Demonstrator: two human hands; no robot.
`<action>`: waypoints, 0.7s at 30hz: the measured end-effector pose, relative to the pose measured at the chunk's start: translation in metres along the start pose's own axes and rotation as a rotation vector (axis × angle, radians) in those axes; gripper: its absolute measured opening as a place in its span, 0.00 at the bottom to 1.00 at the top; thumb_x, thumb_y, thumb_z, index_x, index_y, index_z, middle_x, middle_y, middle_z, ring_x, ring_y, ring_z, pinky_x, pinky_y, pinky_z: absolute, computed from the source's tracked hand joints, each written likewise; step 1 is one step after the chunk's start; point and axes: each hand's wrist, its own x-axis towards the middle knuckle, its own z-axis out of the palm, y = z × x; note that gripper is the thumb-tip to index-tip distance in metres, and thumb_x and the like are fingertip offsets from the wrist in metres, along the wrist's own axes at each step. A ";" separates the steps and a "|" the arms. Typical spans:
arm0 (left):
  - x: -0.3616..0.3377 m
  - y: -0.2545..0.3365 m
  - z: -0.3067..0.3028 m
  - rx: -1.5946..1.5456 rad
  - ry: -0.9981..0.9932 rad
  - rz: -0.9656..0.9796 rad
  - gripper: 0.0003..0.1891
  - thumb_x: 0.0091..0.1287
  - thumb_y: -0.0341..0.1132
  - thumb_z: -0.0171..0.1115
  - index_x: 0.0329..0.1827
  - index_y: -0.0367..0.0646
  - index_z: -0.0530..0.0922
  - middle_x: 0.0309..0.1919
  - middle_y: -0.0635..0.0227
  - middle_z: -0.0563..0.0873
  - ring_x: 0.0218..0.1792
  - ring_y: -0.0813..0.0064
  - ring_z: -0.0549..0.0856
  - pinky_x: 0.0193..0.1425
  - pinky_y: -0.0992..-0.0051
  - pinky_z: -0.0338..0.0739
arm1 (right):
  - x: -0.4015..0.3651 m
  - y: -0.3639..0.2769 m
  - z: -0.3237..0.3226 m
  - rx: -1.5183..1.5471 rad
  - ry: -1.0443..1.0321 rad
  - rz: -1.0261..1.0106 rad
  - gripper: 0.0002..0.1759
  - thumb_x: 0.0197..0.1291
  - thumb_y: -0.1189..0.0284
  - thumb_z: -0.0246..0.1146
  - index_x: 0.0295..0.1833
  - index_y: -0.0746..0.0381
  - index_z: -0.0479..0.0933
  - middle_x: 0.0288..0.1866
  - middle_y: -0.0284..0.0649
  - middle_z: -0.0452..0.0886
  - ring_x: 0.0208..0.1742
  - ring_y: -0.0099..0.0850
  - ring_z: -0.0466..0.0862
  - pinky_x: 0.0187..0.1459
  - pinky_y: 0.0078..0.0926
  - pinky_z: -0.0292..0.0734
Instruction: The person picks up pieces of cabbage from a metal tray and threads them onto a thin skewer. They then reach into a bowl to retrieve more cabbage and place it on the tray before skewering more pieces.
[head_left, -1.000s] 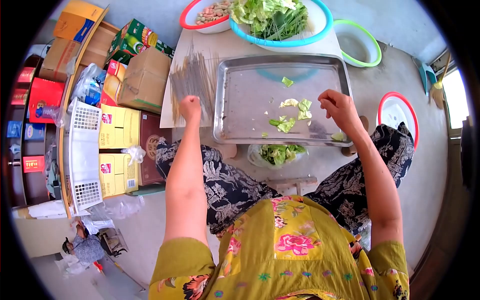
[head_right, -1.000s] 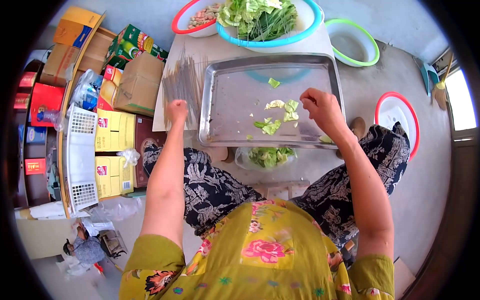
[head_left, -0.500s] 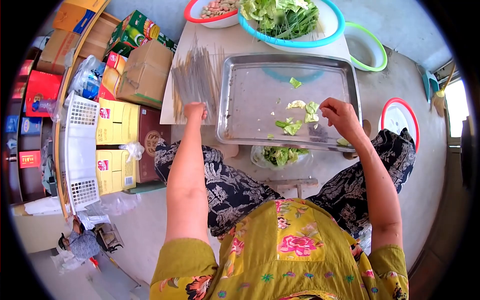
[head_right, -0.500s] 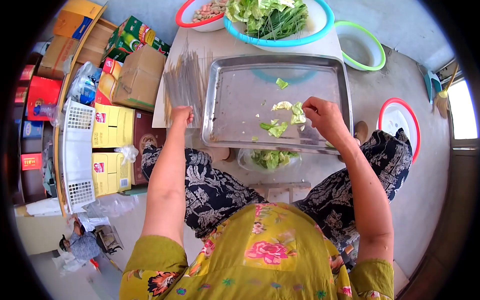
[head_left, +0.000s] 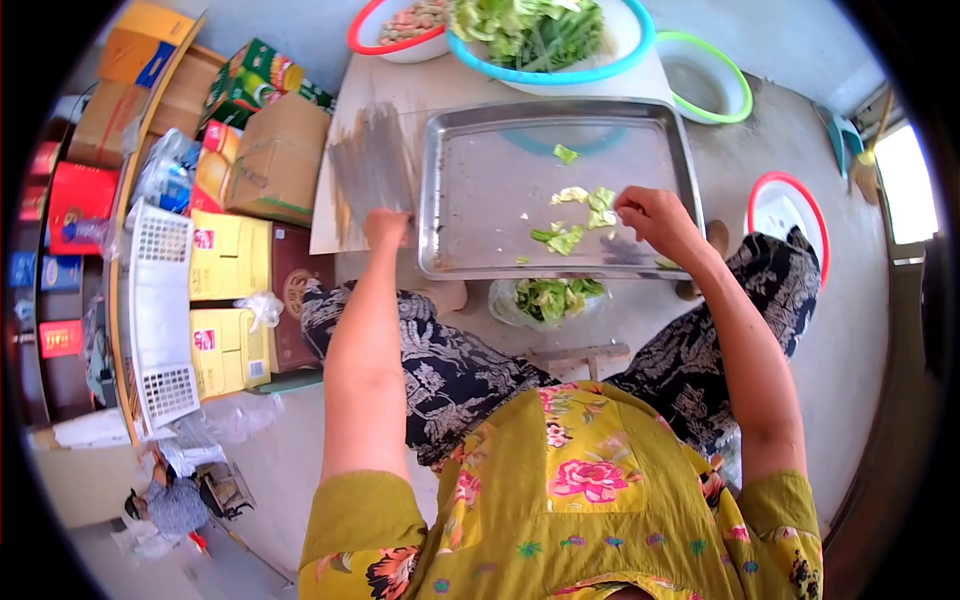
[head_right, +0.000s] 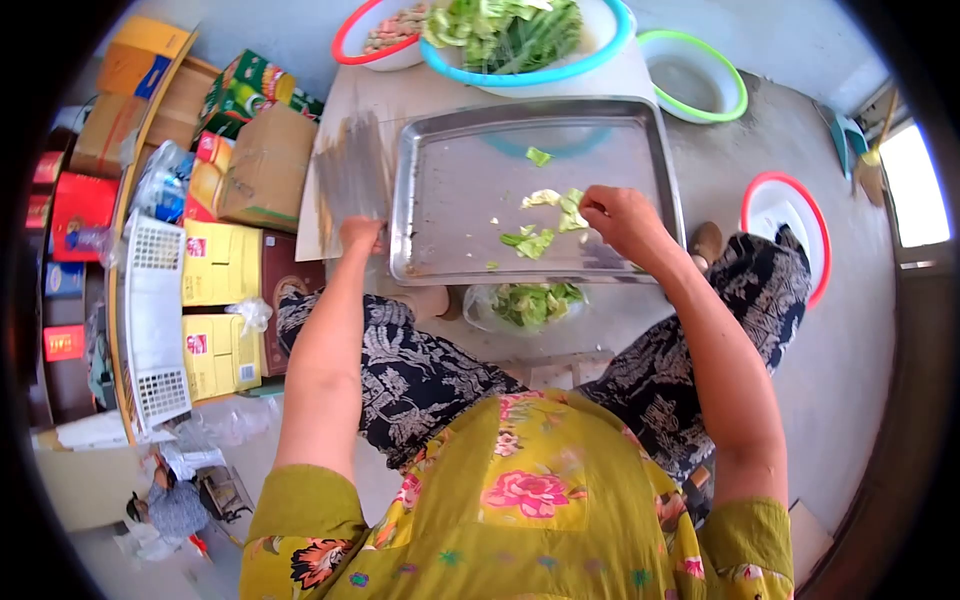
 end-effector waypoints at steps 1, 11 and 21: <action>0.003 0.003 0.002 0.169 -0.014 0.008 0.08 0.56 0.31 0.64 0.26 0.33 0.79 0.19 0.59 0.83 0.16 0.68 0.84 0.19 0.72 0.79 | 0.000 0.001 -0.002 0.020 -0.016 0.018 0.08 0.58 0.70 0.58 0.38 0.64 0.77 0.25 0.47 0.79 0.26 0.43 0.78 0.31 0.36 0.71; 0.014 0.001 -0.011 -0.438 -0.315 -0.219 0.04 0.61 0.29 0.62 0.33 0.37 0.77 0.23 0.68 0.81 0.20 0.80 0.79 0.20 0.82 0.76 | -0.002 0.006 -0.010 0.010 0.058 -0.006 0.08 0.57 0.71 0.57 0.38 0.63 0.78 0.26 0.48 0.79 0.28 0.44 0.78 0.33 0.37 0.72; -0.098 0.033 -0.032 -1.111 -0.666 -0.129 0.04 0.65 0.29 0.60 0.36 0.36 0.77 0.27 0.66 0.81 0.24 0.81 0.80 0.24 0.84 0.77 | -0.010 -0.006 -0.009 0.058 -0.015 -0.036 0.08 0.56 0.72 0.57 0.38 0.65 0.78 0.25 0.45 0.79 0.24 0.36 0.78 0.30 0.32 0.73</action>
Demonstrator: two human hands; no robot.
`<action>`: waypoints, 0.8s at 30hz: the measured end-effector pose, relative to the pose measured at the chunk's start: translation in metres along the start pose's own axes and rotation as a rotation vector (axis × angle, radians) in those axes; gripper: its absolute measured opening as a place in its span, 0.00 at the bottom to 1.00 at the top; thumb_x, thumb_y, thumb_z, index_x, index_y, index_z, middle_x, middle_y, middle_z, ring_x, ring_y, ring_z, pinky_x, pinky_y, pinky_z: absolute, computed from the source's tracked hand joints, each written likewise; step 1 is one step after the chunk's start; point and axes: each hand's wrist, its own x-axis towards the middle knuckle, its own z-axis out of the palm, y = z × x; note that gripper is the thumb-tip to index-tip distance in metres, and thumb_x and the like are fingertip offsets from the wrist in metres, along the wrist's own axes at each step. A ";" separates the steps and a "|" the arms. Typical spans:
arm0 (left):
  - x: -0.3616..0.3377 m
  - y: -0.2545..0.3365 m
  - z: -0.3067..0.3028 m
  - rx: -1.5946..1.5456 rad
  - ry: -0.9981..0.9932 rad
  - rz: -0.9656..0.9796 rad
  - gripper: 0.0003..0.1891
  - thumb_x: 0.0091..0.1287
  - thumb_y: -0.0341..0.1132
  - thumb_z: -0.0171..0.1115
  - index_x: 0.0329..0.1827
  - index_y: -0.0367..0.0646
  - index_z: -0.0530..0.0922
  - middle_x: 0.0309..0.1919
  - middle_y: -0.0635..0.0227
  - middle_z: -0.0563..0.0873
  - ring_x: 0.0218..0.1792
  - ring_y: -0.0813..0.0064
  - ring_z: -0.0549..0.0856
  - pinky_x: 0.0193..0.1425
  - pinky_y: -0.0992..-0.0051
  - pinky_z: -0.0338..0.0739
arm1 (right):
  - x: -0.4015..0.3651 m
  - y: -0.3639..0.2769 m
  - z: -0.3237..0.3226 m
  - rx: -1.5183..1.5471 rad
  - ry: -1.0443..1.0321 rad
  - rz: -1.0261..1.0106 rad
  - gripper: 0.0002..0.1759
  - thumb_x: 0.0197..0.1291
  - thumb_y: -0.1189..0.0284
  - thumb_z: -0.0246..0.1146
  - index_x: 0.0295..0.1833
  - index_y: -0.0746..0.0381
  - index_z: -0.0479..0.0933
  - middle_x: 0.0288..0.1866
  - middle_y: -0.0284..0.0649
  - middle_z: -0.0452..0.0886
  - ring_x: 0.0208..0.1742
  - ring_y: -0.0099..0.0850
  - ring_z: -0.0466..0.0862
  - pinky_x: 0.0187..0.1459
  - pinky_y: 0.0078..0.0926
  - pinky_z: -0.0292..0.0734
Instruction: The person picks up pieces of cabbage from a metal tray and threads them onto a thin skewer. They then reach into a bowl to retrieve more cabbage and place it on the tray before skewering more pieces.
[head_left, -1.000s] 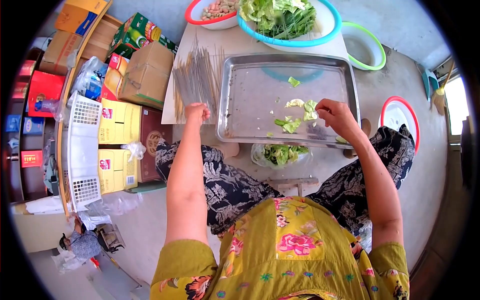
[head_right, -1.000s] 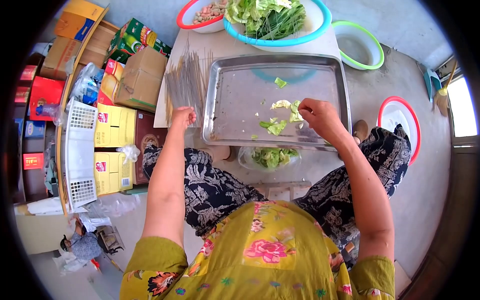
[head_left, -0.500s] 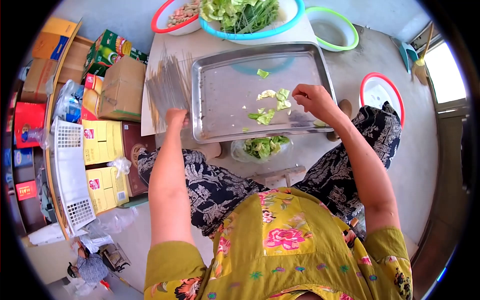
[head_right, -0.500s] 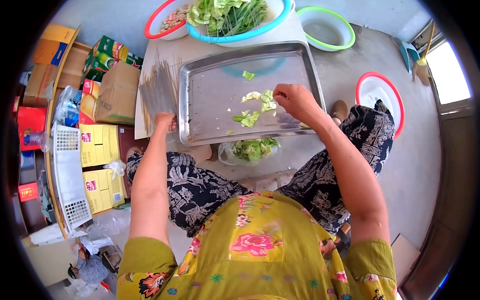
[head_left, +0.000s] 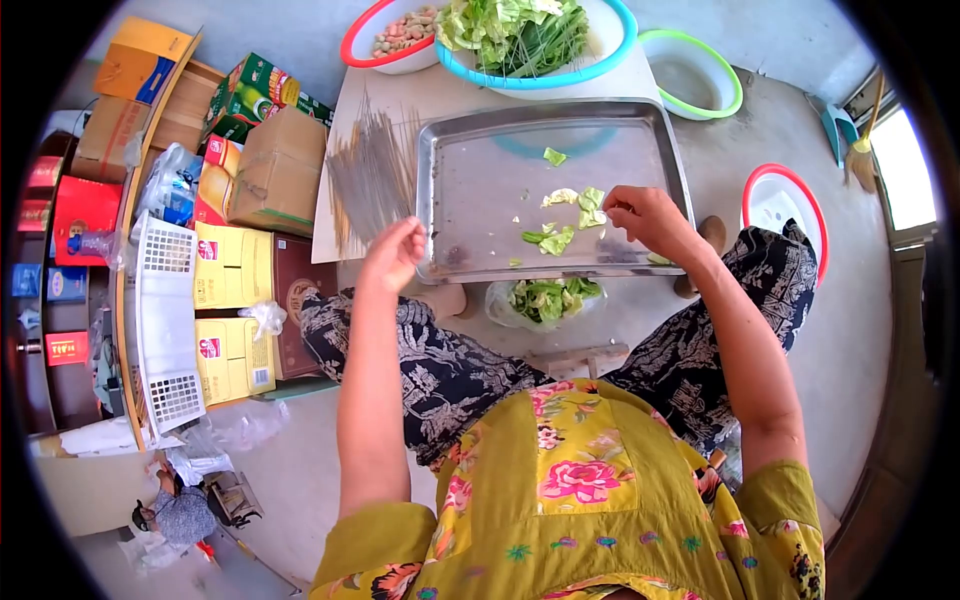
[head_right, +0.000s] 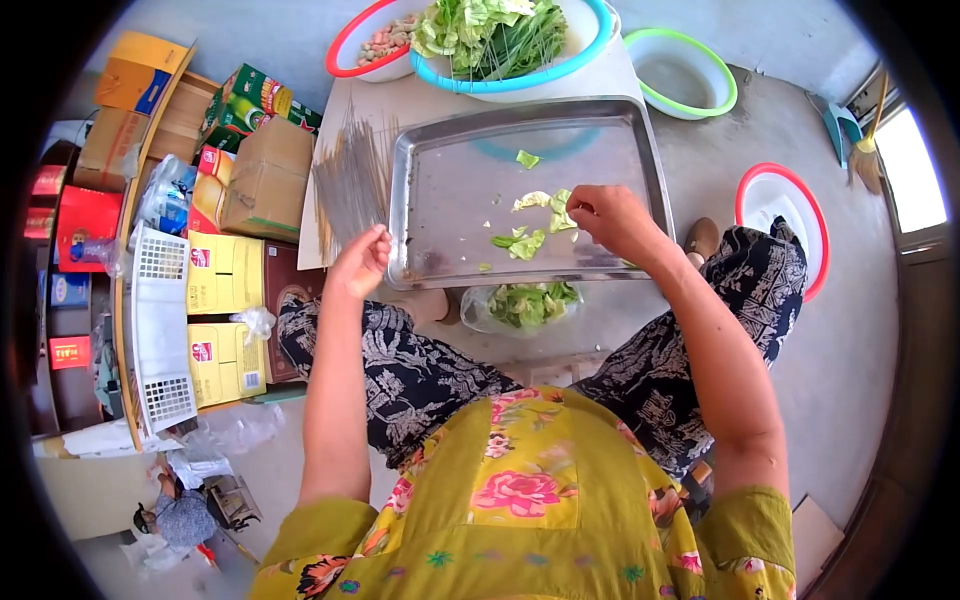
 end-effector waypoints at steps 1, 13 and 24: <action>-0.018 -0.008 0.018 0.037 -0.037 0.049 0.04 0.65 0.29 0.59 0.36 0.37 0.77 0.27 0.66 0.82 0.24 0.81 0.80 0.24 0.84 0.77 | -0.001 -0.002 0.002 0.001 0.003 0.000 0.08 0.56 0.72 0.57 0.38 0.65 0.78 0.25 0.45 0.79 0.24 0.36 0.78 0.30 0.32 0.73; -0.059 -0.104 0.173 0.700 -0.526 0.018 0.04 0.63 0.27 0.59 0.38 0.37 0.77 0.25 0.72 0.80 0.23 0.85 0.80 0.25 0.84 0.75 | -0.016 -0.014 -0.009 0.892 -0.148 0.103 0.16 0.69 0.64 0.51 0.54 0.65 0.72 0.33 0.34 0.80 0.24 0.18 0.73 0.29 0.14 0.68; 0.040 -0.109 0.131 1.770 0.081 0.498 0.12 0.50 0.36 0.69 0.35 0.43 0.79 0.41 0.59 0.81 0.43 0.60 0.81 0.47 0.64 0.76 | -0.031 0.022 -0.062 0.840 0.373 0.121 0.13 0.68 0.66 0.50 0.43 0.64 0.75 0.21 0.33 0.75 0.18 0.17 0.65 0.23 0.14 0.61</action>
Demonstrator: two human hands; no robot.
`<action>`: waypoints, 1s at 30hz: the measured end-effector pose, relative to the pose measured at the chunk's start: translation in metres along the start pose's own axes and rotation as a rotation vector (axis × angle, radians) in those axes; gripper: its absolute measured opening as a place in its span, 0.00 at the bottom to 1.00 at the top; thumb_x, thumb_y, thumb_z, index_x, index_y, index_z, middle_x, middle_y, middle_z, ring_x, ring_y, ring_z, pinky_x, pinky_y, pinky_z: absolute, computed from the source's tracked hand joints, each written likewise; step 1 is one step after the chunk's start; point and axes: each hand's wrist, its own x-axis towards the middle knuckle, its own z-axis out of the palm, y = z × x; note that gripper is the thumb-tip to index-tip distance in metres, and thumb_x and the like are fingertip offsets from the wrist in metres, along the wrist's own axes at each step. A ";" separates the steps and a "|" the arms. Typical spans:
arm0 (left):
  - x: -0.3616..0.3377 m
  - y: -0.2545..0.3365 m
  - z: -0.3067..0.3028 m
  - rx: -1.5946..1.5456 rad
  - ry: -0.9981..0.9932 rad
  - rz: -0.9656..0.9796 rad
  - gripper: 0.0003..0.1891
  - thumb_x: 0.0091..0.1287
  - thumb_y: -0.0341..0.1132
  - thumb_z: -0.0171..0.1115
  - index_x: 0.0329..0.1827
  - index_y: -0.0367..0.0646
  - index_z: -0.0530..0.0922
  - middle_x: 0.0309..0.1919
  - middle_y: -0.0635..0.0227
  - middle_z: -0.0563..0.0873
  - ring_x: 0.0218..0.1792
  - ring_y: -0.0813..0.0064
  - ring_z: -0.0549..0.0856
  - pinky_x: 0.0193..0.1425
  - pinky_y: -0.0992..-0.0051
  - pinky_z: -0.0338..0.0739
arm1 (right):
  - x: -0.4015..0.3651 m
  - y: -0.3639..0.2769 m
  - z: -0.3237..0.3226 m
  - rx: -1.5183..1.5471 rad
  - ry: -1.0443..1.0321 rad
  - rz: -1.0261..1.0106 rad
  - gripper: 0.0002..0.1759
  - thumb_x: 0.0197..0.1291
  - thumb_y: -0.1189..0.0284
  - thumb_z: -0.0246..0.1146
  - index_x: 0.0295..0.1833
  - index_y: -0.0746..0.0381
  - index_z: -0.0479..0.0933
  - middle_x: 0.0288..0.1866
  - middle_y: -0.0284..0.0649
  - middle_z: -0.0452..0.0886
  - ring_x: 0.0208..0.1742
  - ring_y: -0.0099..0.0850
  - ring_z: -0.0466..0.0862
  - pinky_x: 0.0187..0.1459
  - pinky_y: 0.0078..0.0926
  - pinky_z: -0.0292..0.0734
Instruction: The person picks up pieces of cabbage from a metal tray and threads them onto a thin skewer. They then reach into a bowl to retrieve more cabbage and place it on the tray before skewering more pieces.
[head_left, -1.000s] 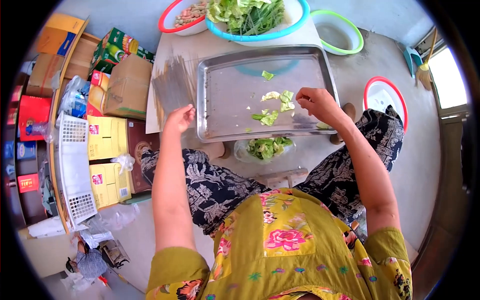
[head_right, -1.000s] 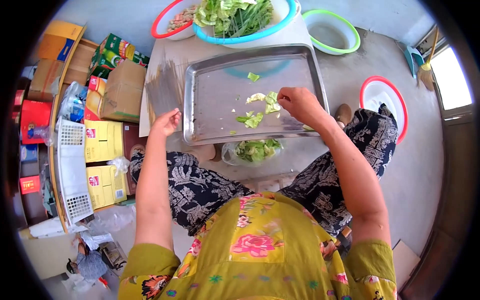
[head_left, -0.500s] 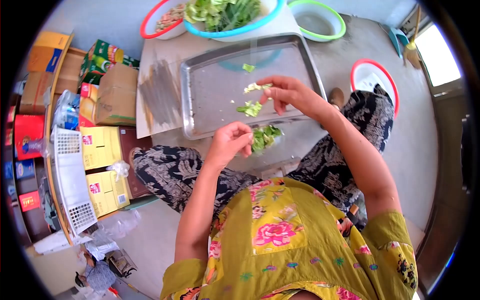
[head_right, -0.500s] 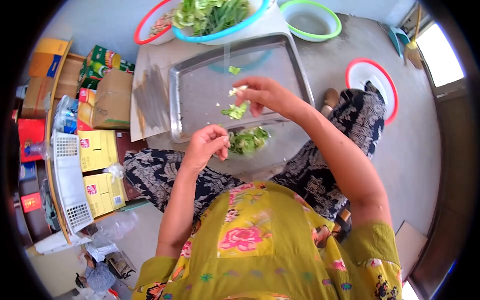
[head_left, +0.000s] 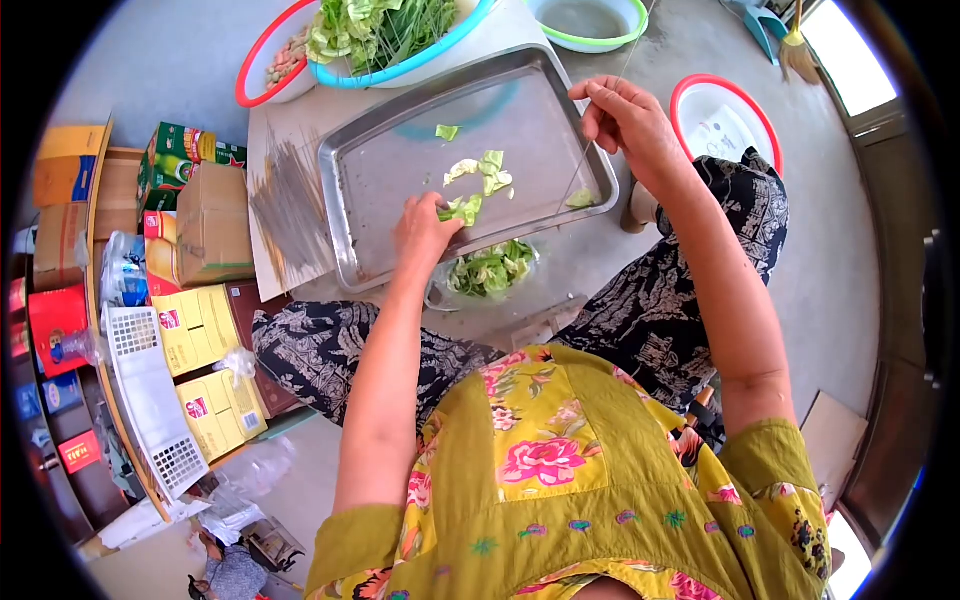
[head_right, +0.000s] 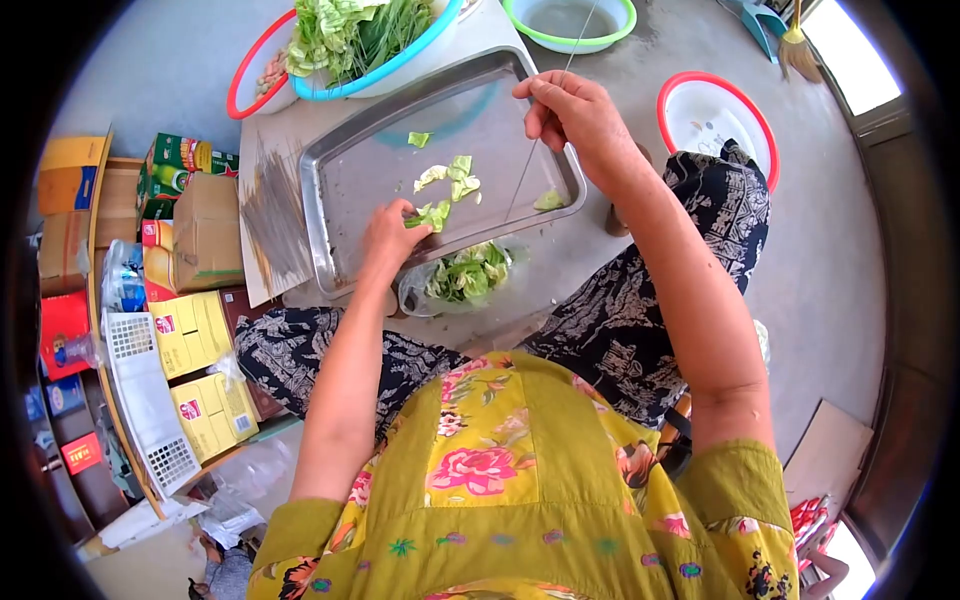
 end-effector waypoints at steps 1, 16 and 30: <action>0.005 -0.004 0.008 -0.029 0.023 0.046 0.13 0.49 0.37 0.70 0.35 0.43 0.79 0.40 0.60 0.81 0.42 0.61 0.82 0.46 0.64 0.76 | -0.002 0.000 0.000 -0.011 -0.002 -0.004 0.13 0.68 0.66 0.50 0.43 0.64 0.75 0.21 0.33 0.75 0.18 0.17 0.65 0.23 0.14 0.61; 0.057 0.037 0.010 0.092 -0.170 0.170 0.42 0.43 0.39 0.76 0.66 0.56 0.67 0.54 0.61 0.71 0.53 0.58 0.77 0.53 0.64 0.75 | -0.005 -0.004 -0.005 -0.062 0.033 -0.036 0.13 0.68 0.67 0.50 0.43 0.64 0.76 0.22 0.33 0.76 0.19 0.16 0.66 0.24 0.13 0.62; 0.073 0.017 0.009 -0.690 -0.453 -0.129 0.13 0.64 0.29 0.58 0.52 0.43 0.76 0.41 0.65 0.85 0.38 0.79 0.83 0.39 0.76 0.81 | -0.005 -0.006 -0.007 -0.089 0.020 -0.016 0.12 0.68 0.68 0.50 0.43 0.64 0.76 0.21 0.32 0.77 0.18 0.15 0.66 0.23 0.13 0.62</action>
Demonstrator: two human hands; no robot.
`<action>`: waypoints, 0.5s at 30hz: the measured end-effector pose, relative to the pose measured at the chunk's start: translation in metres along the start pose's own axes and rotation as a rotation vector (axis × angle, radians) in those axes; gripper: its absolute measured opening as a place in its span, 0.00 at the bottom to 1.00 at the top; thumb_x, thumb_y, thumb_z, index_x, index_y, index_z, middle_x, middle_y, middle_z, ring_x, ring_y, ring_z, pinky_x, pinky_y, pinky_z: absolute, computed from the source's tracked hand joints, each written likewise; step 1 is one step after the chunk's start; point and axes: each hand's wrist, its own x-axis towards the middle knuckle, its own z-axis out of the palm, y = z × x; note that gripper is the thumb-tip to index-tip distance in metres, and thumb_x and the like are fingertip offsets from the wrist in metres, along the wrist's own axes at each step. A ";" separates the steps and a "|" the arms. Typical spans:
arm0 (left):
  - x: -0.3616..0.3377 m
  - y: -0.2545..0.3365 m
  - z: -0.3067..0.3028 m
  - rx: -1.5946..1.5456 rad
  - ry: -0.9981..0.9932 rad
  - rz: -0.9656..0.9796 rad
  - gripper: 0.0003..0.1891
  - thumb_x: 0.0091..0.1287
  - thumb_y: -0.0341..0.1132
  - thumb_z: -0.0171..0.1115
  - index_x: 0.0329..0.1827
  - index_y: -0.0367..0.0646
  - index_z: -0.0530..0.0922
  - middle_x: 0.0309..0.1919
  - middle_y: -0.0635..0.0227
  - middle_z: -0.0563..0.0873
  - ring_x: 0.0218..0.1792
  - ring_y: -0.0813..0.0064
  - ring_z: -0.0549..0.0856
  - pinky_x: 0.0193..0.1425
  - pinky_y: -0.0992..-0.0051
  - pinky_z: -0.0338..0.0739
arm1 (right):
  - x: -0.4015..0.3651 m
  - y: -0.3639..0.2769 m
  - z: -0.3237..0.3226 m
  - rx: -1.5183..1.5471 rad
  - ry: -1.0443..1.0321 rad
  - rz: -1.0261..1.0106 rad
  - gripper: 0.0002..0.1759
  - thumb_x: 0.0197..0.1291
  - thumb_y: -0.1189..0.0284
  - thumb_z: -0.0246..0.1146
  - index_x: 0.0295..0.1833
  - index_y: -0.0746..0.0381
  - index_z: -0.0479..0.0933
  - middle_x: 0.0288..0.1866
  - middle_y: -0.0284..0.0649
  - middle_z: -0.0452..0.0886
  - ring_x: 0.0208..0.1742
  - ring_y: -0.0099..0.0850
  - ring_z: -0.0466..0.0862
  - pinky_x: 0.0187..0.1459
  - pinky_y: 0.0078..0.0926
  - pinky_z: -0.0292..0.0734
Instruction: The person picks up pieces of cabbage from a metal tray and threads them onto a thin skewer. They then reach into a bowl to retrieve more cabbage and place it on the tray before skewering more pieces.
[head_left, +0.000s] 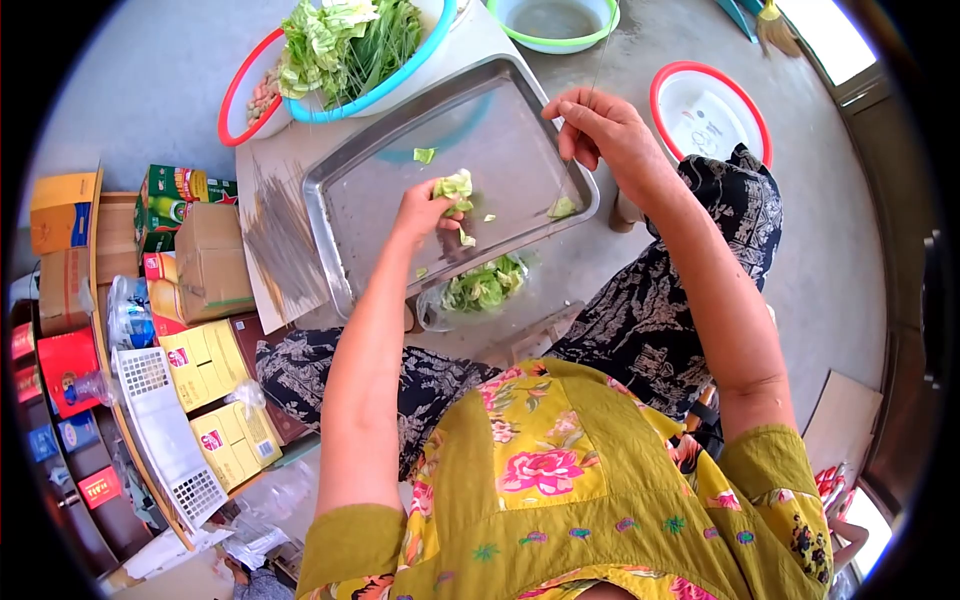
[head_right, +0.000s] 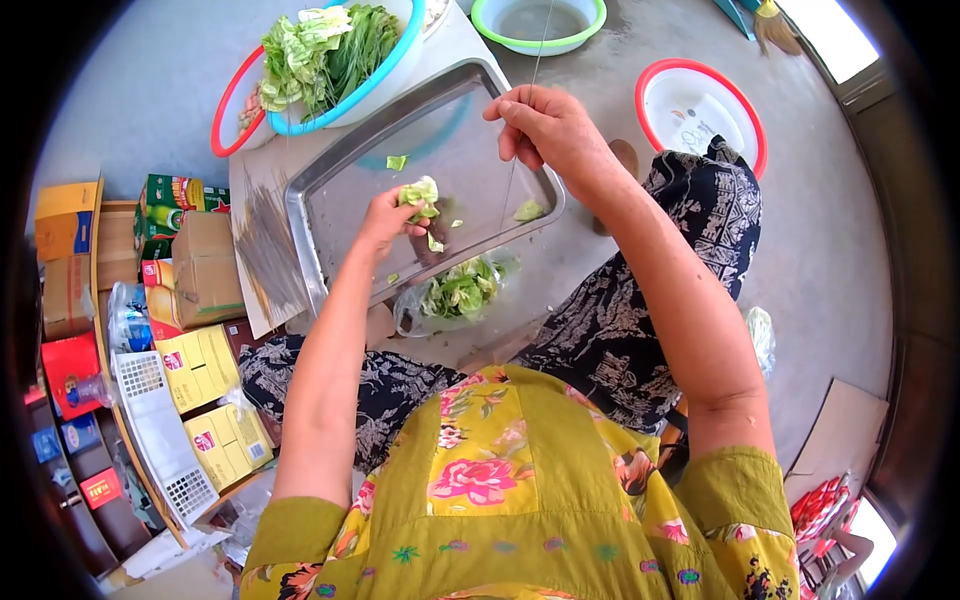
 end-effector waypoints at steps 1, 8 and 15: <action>-0.005 0.001 -0.006 -0.157 -0.073 -0.009 0.14 0.65 0.31 0.58 0.54 0.43 0.75 0.42 0.65 0.85 0.40 0.78 0.83 0.40 0.75 0.81 | 0.000 0.001 -0.001 -0.013 -0.032 0.015 0.12 0.68 0.68 0.50 0.43 0.64 0.76 0.21 0.32 0.77 0.18 0.15 0.66 0.23 0.13 0.62; -0.034 0.008 -0.018 -0.615 -0.284 0.071 0.18 0.68 0.30 0.52 0.61 0.42 0.68 0.51 0.58 0.81 0.48 0.70 0.82 0.47 0.69 0.79 | 0.002 0.010 0.010 -0.045 -0.117 0.124 0.12 0.69 0.68 0.50 0.44 0.63 0.76 0.20 0.30 0.74 0.20 0.15 0.66 0.25 0.13 0.62; -0.064 0.040 -0.007 -0.827 -0.392 0.220 0.19 0.68 0.30 0.52 0.62 0.40 0.66 0.52 0.53 0.79 0.47 0.66 0.81 0.45 0.68 0.78 | 0.012 0.044 0.034 -0.028 -0.207 0.211 0.11 0.68 0.69 0.51 0.49 0.63 0.73 0.21 0.29 0.70 0.19 0.15 0.63 0.21 0.14 0.58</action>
